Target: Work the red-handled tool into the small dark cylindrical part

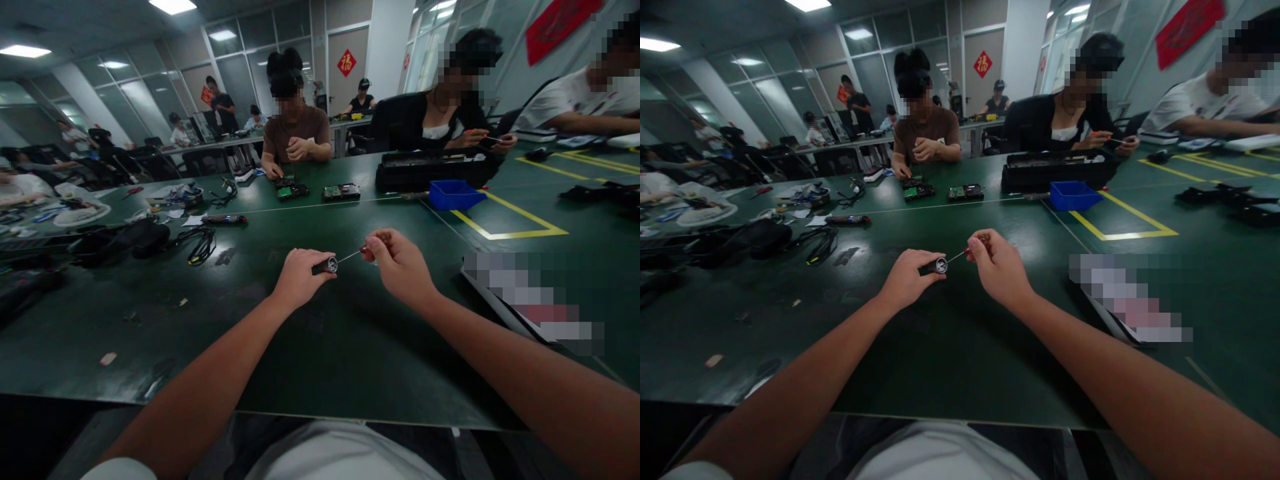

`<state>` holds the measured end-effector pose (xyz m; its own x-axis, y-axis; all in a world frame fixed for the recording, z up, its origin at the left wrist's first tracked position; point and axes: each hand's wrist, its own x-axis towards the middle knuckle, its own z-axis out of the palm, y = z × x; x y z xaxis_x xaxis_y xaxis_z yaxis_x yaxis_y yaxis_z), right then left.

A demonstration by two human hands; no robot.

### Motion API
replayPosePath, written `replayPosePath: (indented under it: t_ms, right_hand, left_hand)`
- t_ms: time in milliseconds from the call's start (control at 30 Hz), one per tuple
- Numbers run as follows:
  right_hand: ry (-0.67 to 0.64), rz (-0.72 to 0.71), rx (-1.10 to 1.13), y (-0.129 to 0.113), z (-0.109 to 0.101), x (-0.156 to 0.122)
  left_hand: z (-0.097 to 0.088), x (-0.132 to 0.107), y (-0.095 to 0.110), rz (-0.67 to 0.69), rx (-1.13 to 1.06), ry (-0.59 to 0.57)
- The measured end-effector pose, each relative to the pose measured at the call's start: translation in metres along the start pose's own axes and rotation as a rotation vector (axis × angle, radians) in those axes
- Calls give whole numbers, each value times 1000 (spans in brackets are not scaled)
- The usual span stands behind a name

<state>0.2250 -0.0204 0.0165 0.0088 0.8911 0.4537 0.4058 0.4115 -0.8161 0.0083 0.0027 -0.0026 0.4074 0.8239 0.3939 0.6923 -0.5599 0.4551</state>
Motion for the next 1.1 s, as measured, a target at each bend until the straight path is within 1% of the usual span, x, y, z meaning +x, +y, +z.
replayPosePath:
  t_ms: [100, 267, 433, 633, 733, 967, 1100]
  right_hand:
    - [-44, -33, -116, -2, -1, 0]
    - [-66, -87, -266, -4, -2, 2]
    - [-35, -34, -258, -2, -3, 3]
    - [-25, -31, -237, -3, -4, 2]
    - [-35, -32, -230, -3, -3, 2]
    - [-45, -7, -234, -3, -4, 2]
    - [-44, -6, -216, -3, -3, 2]
  left_hand:
    - [1, 0, -2, 13, 30, -24]
    - [0, 2, -5, 0, 58, -61]
    - [-2, 3, -3, -58, -6, -46]
    - [0, 1, -3, -173, -216, 34]
    - [1, 1, -1, -172, -221, 31]
    - [0, -4, 9, -133, -95, -121]
    - [4, -5, 12, -71, 63, -275]
